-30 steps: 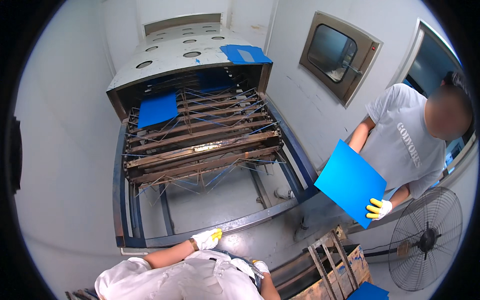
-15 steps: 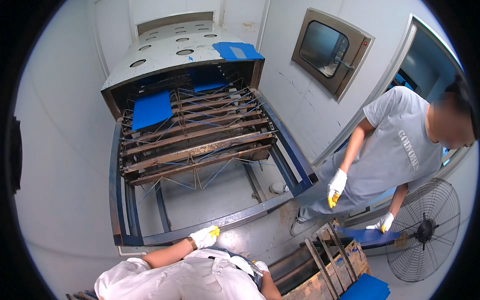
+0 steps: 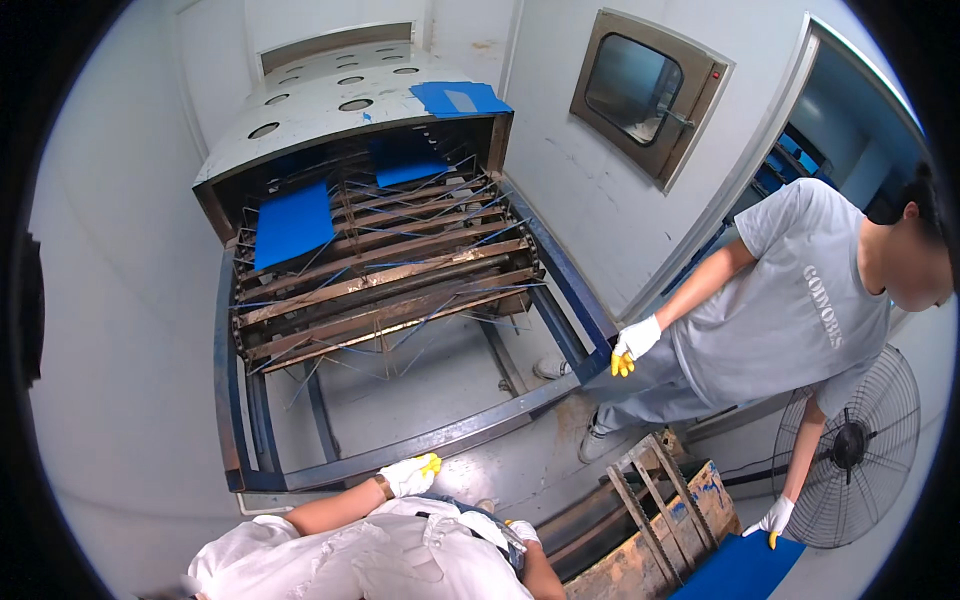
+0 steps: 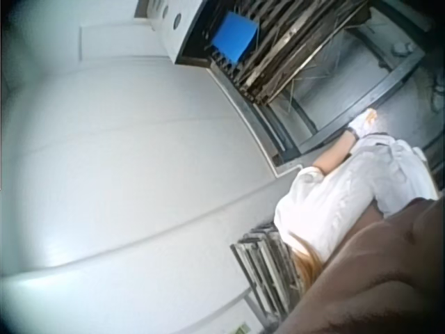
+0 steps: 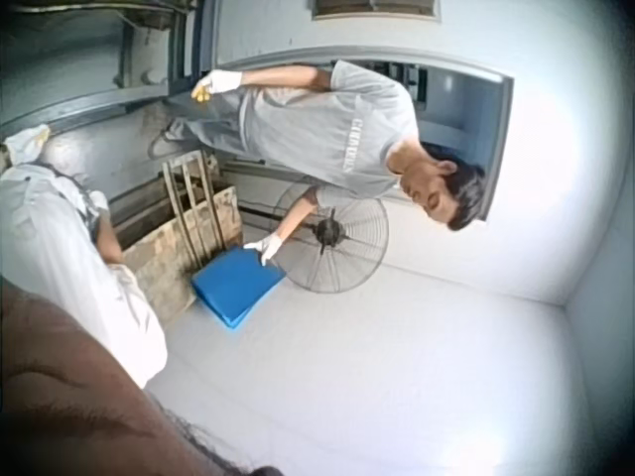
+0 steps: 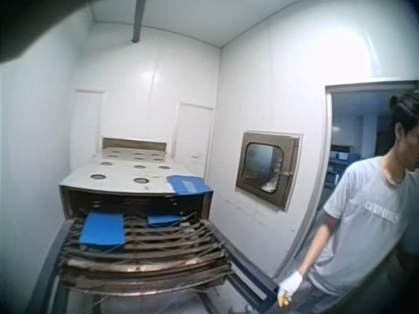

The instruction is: The person repeatedly picks up blue rectangular plates from a wooden pallet and places them onto a metal rack. A coworker is also seen placing plates onto the rack. The task involves continuous pick-and-place motions to load the rack with the blue plates.

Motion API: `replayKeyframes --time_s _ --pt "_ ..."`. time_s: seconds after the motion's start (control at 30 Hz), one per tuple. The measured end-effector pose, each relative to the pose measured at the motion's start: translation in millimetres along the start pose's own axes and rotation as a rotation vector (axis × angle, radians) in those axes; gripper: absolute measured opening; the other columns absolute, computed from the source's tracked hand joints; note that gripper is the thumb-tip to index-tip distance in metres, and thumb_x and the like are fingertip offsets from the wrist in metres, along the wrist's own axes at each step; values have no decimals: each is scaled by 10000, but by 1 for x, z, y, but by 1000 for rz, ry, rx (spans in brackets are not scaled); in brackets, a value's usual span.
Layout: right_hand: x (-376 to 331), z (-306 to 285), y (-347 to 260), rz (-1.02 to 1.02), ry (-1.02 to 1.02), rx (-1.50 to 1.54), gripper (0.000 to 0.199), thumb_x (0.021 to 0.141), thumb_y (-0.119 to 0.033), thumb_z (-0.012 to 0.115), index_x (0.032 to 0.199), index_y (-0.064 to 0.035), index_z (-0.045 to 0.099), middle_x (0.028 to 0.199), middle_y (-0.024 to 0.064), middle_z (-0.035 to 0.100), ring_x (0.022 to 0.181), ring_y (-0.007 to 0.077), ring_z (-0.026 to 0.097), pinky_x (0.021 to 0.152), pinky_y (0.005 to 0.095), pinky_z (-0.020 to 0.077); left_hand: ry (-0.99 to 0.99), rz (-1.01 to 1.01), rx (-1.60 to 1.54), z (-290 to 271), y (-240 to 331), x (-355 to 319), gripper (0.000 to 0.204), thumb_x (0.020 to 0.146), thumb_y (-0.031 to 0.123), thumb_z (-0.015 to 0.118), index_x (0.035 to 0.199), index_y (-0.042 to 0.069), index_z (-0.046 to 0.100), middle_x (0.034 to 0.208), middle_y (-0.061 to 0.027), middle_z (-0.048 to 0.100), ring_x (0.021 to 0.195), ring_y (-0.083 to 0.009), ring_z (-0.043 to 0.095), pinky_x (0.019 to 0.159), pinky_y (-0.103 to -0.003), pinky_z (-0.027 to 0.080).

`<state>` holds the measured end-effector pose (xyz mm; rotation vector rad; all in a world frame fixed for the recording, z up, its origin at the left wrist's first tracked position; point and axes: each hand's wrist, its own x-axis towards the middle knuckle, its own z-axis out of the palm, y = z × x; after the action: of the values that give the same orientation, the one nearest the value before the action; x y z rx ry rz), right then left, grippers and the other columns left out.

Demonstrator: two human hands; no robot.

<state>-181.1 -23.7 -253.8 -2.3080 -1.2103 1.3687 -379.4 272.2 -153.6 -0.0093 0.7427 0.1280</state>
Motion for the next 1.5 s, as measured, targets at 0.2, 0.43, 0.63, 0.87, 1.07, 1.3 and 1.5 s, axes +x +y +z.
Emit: replayKeyframes --time_s 0.2,0.43,0.63,0.87,1.07,1.3,1.5 --pt "-9 7 -14 125 63 240 314 715 -341 536 800 -50 616 795 155 604 710 295 573 609 358 413 -114 -59 -48 5 10 -8 264 852 74 454 1115 97 451 1072 -114 512 980 -260 516 708 -359 486" --pt "-6 12 -36 44 50 17 340 737 -369 500 799 -56 618 815 158 598 767 288 582 628 369 421 -57 -52 5 -14 25 -5 261 855 96 452 1116 92 462 1083 -88 517 971 -249 519 702 -349 481" --pt "19 23 -52 155 42 148 308 721 -324 535 796 -39 626 786 149 610 703 272 593 598 366 423 67 -77 3 -4 57 -22 291 880 224 408 1124 74 460 1154 -77 490 1011 -251 488 729 -360 454" --pt "78 18 -69 -57 -81 -294 308 714 -328 535 793 -45 627 814 161 610 736 294 595 619 381 440 -20 507 2239 -22 95 -67 328 858 180 353 1143 52 453 1206 -111 452 1052 -240 468 854 -313 410" --pt "114 9 -123 -167 -139 -509 325 790 -359 425 851 -111 626 862 144 603 823 307 574 681 408 452 177 949 2066 -73 107 -90 300 823 190 384 1035 31 526 1058 -148 538 1023 -298 475 911 -337 364" --pt "134 0 -136 -240 -153 -578 277 749 -292 472 793 -68 628 821 141 614 757 303 590 654 382 463 211 813 2163 -64 142 -107 325 841 191 366 1064 1 506 1115 -145 514 1056 -260 474 908 -315 385" --pt "154 -76 -269 -423 156 -195 227 817 -180 489 958 -39 598 867 136 614 816 237 582 704 268 451 149 799 2122 -76 149 -92 323 845 222 367 1050 24 519 1097 -129 531 1051 -250 478 930 -307 355"
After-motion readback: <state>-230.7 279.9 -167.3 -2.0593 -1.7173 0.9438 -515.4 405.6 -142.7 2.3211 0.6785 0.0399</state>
